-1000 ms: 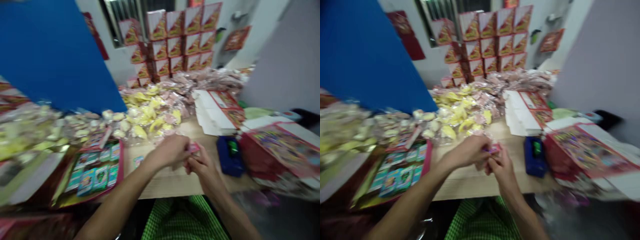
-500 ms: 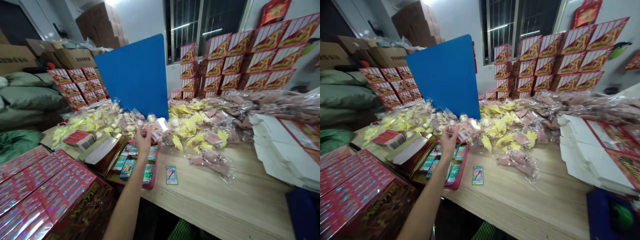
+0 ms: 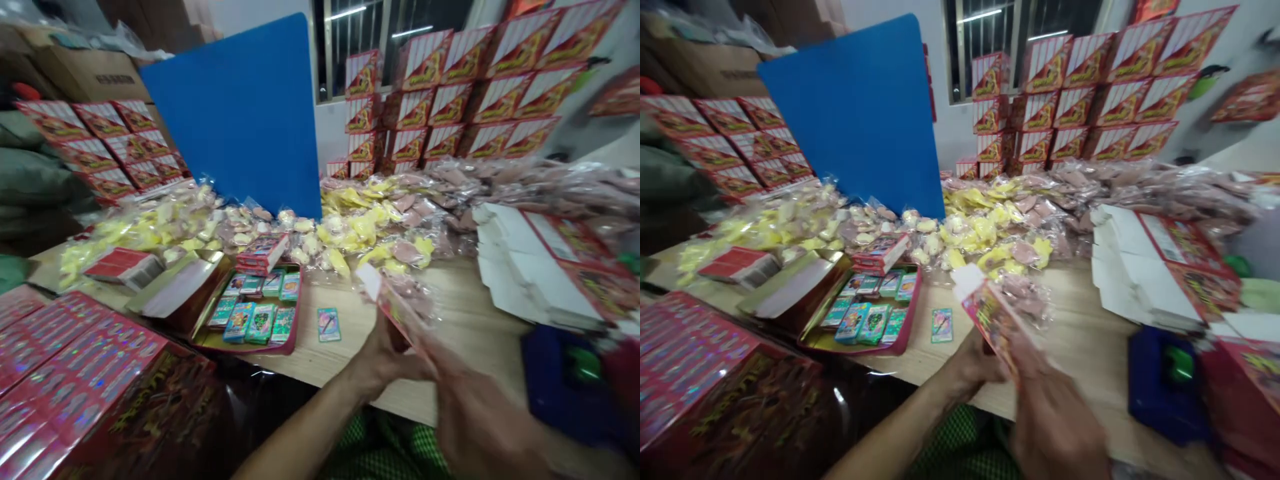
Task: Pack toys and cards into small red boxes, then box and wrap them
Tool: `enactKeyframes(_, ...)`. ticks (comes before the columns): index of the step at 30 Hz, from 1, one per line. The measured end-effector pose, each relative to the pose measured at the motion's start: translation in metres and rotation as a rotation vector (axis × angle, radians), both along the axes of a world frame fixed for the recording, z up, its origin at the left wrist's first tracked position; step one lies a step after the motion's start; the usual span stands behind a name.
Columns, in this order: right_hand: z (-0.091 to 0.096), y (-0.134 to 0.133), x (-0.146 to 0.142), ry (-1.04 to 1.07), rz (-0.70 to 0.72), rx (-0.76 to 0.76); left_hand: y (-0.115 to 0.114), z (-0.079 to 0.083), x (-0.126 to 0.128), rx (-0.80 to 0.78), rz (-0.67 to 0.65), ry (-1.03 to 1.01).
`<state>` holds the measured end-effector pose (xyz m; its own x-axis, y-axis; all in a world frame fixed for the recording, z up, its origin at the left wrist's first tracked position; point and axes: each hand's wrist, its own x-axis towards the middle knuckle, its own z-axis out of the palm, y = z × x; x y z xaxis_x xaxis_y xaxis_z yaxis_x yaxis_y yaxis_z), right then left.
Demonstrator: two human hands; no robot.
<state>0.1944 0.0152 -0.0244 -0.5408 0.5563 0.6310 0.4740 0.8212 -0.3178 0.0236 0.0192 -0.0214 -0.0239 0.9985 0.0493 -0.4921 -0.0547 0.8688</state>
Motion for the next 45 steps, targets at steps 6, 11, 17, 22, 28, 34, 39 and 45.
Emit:
enactKeyframes(6, 0.043, 0.011, -0.009, -0.101, 0.217, -0.196, -0.018, -0.021, 0.002, -0.028, -0.129, -0.171)
enactKeyframes(11, 0.06, 0.046, 0.01, 0.135, 0.249, -0.317, -0.029, -0.02, -0.006, -0.019, -0.314, -0.088)
enactKeyframes(17, 0.018, 0.059, 0.007, 0.424, 0.265, -0.959, -0.019, -0.02, -0.014, -0.196, -0.056, -0.092)
enactKeyframes(22, -0.012, 0.054, -0.01, 0.716, 0.12, -1.196, -0.013, -0.019, -0.004, -0.288, 0.098, -0.038)
enactKeyframes(28, -0.023, 0.048, 0.002, 0.762, 0.12, -1.22, -0.029, -0.035, 0.012, -0.369, 0.09, 0.006)
enactKeyframes(34, -0.041, 0.03, 0.014, 0.566, 0.124, -1.164, -0.047, -0.053, 0.021, -0.185, 0.421, 0.388)
enactKeyframes(39, -0.044, 0.027, 0.018, 0.451, 0.132, -1.193, -0.065, -0.065, 0.026, -0.245, 0.5, 0.456)
enactKeyframes(45, -0.033, 0.027, 0.018, 0.386, 0.253, -1.167, -0.077, -0.048, 0.01, -0.323, 0.428, 0.173)
